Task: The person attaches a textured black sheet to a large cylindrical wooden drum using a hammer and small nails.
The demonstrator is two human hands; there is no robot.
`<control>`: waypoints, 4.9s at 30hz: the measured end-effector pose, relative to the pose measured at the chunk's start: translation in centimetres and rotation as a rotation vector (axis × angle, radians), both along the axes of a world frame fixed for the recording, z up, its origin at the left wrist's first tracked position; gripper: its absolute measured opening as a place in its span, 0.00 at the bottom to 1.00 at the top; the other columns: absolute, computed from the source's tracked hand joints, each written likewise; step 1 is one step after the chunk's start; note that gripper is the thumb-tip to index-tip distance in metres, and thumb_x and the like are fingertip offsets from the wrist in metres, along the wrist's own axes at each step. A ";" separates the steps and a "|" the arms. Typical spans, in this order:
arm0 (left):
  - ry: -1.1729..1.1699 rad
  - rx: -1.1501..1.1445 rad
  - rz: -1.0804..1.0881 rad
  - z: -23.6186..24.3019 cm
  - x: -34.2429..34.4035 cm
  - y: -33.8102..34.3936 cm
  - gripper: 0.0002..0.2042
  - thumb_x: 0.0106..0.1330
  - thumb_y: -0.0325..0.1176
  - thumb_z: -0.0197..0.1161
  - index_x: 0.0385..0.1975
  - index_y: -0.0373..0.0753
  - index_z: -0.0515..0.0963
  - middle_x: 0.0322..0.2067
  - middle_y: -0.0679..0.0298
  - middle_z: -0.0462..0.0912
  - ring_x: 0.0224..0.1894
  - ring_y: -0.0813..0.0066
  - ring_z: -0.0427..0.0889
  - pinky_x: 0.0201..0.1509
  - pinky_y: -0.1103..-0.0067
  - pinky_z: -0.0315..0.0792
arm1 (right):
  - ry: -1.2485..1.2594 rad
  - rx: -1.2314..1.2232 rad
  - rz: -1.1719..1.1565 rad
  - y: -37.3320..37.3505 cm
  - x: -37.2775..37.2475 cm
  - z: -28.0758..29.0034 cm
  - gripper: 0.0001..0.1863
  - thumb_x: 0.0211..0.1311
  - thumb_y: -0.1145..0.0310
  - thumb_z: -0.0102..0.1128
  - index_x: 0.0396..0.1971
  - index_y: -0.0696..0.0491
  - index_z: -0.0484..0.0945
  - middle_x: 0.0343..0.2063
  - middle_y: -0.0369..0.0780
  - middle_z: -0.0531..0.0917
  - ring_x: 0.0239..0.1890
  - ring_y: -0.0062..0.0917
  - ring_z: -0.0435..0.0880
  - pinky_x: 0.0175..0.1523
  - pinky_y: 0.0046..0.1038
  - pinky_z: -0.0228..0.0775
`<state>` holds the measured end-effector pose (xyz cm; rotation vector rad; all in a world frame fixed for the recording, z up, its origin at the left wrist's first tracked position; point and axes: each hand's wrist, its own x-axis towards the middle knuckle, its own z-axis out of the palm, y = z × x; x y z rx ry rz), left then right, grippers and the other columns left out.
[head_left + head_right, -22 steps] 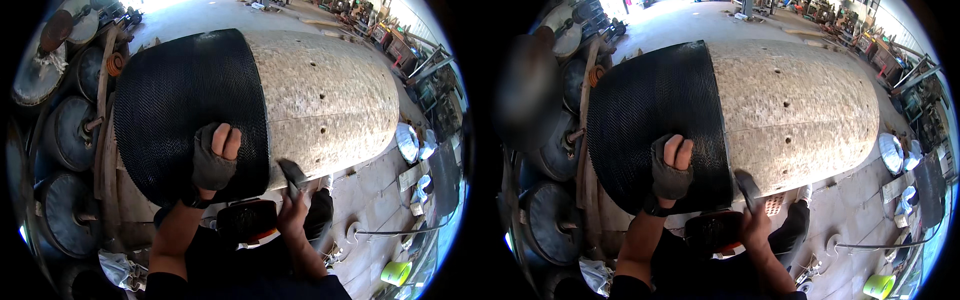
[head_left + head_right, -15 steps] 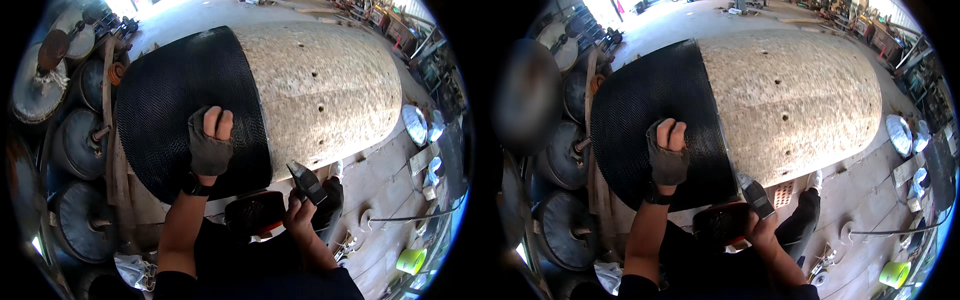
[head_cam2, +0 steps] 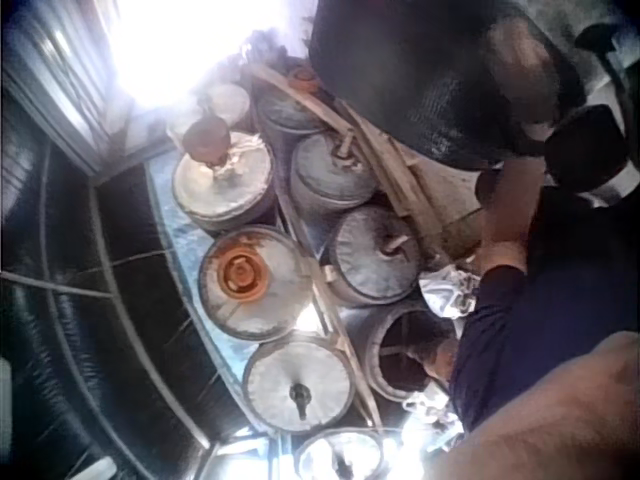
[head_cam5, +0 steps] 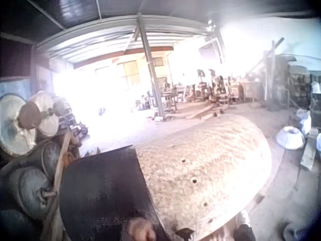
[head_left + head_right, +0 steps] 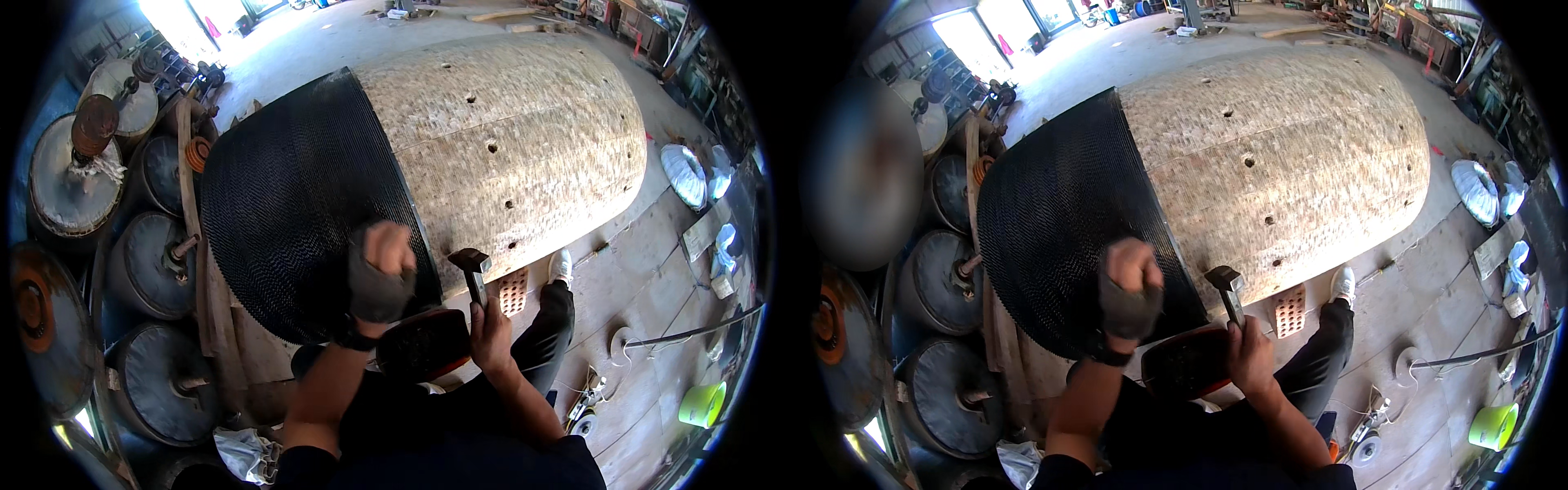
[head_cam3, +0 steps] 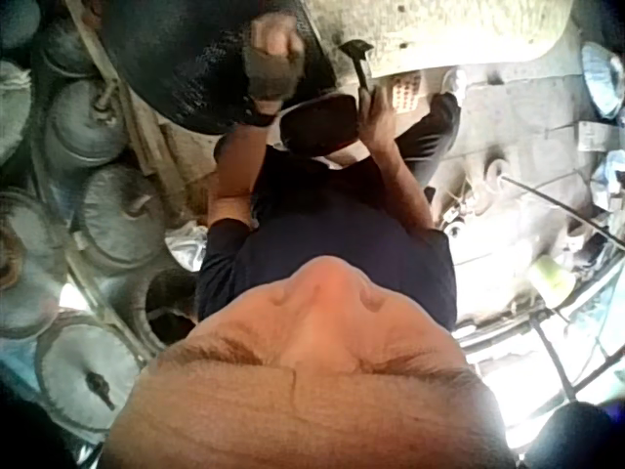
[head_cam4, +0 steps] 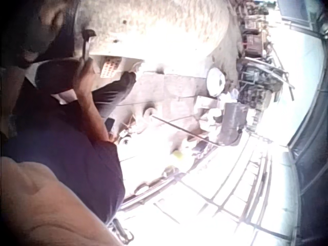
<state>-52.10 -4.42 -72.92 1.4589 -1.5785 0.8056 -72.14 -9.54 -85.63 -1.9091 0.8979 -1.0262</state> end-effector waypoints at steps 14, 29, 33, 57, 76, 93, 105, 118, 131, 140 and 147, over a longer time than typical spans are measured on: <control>0.241 0.163 -0.014 -3.5 -3.1 -0.2 0.24 0.59 0.15 0.61 0.57 0.36 0.74 0.38 0.57 0.82 0.40 0.60 0.82 0.50 0.67 0.75 | 0.002 -0.005 0.037 0.1 -0.2 0.5 0.09 0.74 0.67 0.53 0.41 0.58 0.71 0.21 0.53 0.77 0.24 0.53 0.79 0.28 0.46 0.66; 0.209 0.154 0.094 -3.2 -3.5 -1.8 0.31 0.50 0.17 0.64 0.60 0.35 0.70 0.32 0.59 0.77 0.34 0.63 0.77 0.40 0.68 0.73 | -0.063 -0.068 0.071 0.4 0.1 2.5 0.09 0.74 0.69 0.53 0.46 0.58 0.72 0.21 0.50 0.77 0.22 0.46 0.79 0.28 0.40 0.68; 0.170 0.148 0.117 -3.2 -3.5 -2.1 0.32 0.49 0.18 0.64 0.60 0.35 0.69 0.31 0.59 0.76 0.32 0.62 0.76 0.41 0.66 0.71 | 0.031 -0.086 0.061 0.3 0.3 2.4 0.08 0.73 0.70 0.52 0.46 0.59 0.70 0.21 0.52 0.76 0.23 0.50 0.80 0.28 0.42 0.67; -0.130 0.788 -0.018 -15.7 -8.2 9.9 0.17 0.71 0.42 0.58 0.54 0.40 0.80 0.53 0.57 0.81 0.57 0.57 0.79 0.64 0.63 0.71 | -0.107 -0.115 0.050 1.0 -0.3 1.6 0.10 0.71 0.72 0.49 0.44 0.63 0.71 0.18 0.48 0.77 0.20 0.45 0.79 0.27 0.38 0.69; 0.096 0.713 0.117 -10.8 -6.2 6.5 0.16 0.67 0.42 0.61 0.47 0.36 0.75 0.40 0.53 0.81 0.40 0.58 0.82 0.44 0.67 0.78 | -0.298 0.082 0.085 1.7 -0.8 4.6 0.12 0.73 0.68 0.50 0.44 0.64 0.71 0.22 0.50 0.79 0.20 0.39 0.79 0.27 0.39 0.68; -0.156 0.746 -0.192 -8.1 -4.5 6.1 0.11 0.69 0.34 0.54 0.42 0.31 0.75 0.33 0.51 0.84 0.35 0.58 0.86 0.39 0.68 0.81 | 0.115 -0.130 0.012 0.3 0.3 1.8 0.08 0.70 0.71 0.53 0.42 0.60 0.71 0.23 0.57 0.79 0.26 0.57 0.80 0.28 0.48 0.70; -0.200 -0.126 -0.094 -1.9 5.9 1.1 0.16 0.52 0.18 0.68 0.41 0.36 0.79 0.45 0.54 0.82 0.42 0.56 0.84 0.45 0.61 0.81 | 0.014 -0.186 0.033 0.9 -0.1 2.5 0.05 0.69 0.75 0.53 0.40 0.61 0.71 0.21 0.54 0.77 0.24 0.55 0.79 0.26 0.46 0.67; -0.185 -0.067 0.064 -0.8 5.2 0.7 0.22 0.52 0.18 0.69 0.50 0.39 0.81 0.47 0.57 0.80 0.44 0.57 0.82 0.46 0.63 0.78 | -0.027 -0.173 0.013 1.0 -0.5 0.6 0.16 0.68 0.74 0.51 0.53 0.63 0.72 0.29 0.56 0.82 0.29 0.54 0.85 0.32 0.43 0.76; -0.272 -0.054 0.234 0.0 5.3 0.6 0.22 0.53 0.16 0.66 0.50 0.37 0.81 0.46 0.58 0.77 0.44 0.58 0.80 0.46 0.65 0.77 | 0.204 -0.215 -0.071 -0.6 1.1 -0.7 0.09 0.66 0.72 0.59 0.42 0.58 0.71 0.27 0.54 0.81 0.29 0.56 0.81 0.30 0.50 0.73; -0.335 -0.083 0.364 0.0 5.0 -0.2 0.20 0.56 0.16 0.62 0.50 0.39 0.81 0.44 0.58 0.77 0.44 0.59 0.80 0.48 0.65 0.76 | 0.067 0.001 0.021 1.7 -2.9 -3.4 0.09 0.71 0.67 0.56 0.43 0.58 0.72 0.24 0.57 0.80 0.29 0.59 0.81 0.32 0.52 0.70; -0.043 -0.028 0.030 -4.1 -3.3 1.5 0.19 0.62 0.17 0.58 0.54 0.35 0.76 0.43 0.54 0.80 0.42 0.58 0.80 0.48 0.66 0.76 | 0.037 0.030 0.029 2.1 -3.8 -3.9 0.10 0.72 0.66 0.55 0.44 0.58 0.72 0.26 0.59 0.80 0.31 0.60 0.81 0.32 0.52 0.70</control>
